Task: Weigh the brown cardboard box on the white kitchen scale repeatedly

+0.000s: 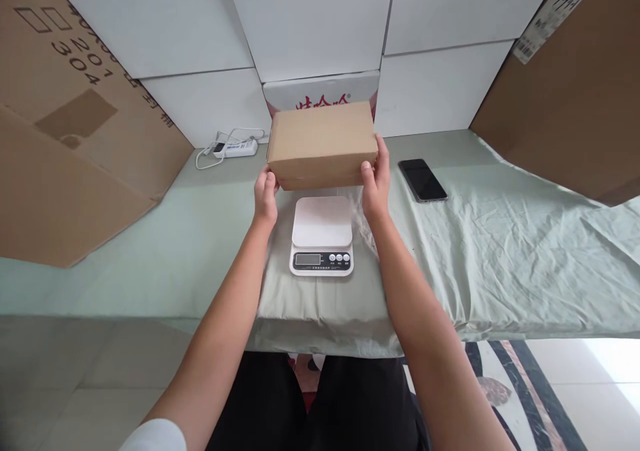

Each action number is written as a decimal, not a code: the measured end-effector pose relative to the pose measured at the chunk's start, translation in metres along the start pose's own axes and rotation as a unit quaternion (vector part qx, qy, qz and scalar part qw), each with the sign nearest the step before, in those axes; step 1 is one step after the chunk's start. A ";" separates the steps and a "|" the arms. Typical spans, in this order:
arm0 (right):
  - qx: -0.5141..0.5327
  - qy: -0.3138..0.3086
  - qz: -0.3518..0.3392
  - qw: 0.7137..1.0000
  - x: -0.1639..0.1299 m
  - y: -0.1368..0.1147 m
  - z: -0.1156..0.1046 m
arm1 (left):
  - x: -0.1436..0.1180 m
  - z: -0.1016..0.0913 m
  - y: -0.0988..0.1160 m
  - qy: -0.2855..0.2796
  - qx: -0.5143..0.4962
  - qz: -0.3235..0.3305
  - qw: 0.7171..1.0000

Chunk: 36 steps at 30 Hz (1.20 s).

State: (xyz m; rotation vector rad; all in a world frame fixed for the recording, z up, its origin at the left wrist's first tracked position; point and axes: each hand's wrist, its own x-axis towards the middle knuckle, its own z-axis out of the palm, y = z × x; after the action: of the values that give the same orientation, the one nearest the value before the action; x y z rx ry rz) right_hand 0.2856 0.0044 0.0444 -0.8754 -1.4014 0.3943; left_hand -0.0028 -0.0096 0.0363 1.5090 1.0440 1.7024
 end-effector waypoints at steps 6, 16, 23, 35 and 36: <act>0.002 -0.017 0.057 0.998 -0.012 0.010 0.008 | -0.003 0.001 -0.029 0.016 -0.019 -0.048 0.999; 0.014 -0.036 0.072 0.997 -0.007 0.037 0.006 | -0.002 0.006 -0.043 0.029 -0.021 -0.078 0.996; 0.006 -0.035 0.086 0.996 -0.010 0.041 0.006 | -0.003 0.005 -0.044 0.023 -0.008 -0.090 0.996; -0.002 0.080 0.103 0.991 -0.006 0.082 -0.022 | 0.010 -0.031 -0.052 0.168 0.032 -0.077 0.982; 0.003 0.071 0.109 0.992 -0.006 0.080 -0.020 | 0.009 -0.028 -0.052 0.158 0.029 -0.079 0.984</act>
State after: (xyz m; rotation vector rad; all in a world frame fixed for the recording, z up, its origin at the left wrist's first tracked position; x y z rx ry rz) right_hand 0.3236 0.0453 -0.0169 -1.0359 -1.1781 0.4913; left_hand -0.0347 0.0196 -0.0056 1.1763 1.3488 1.8495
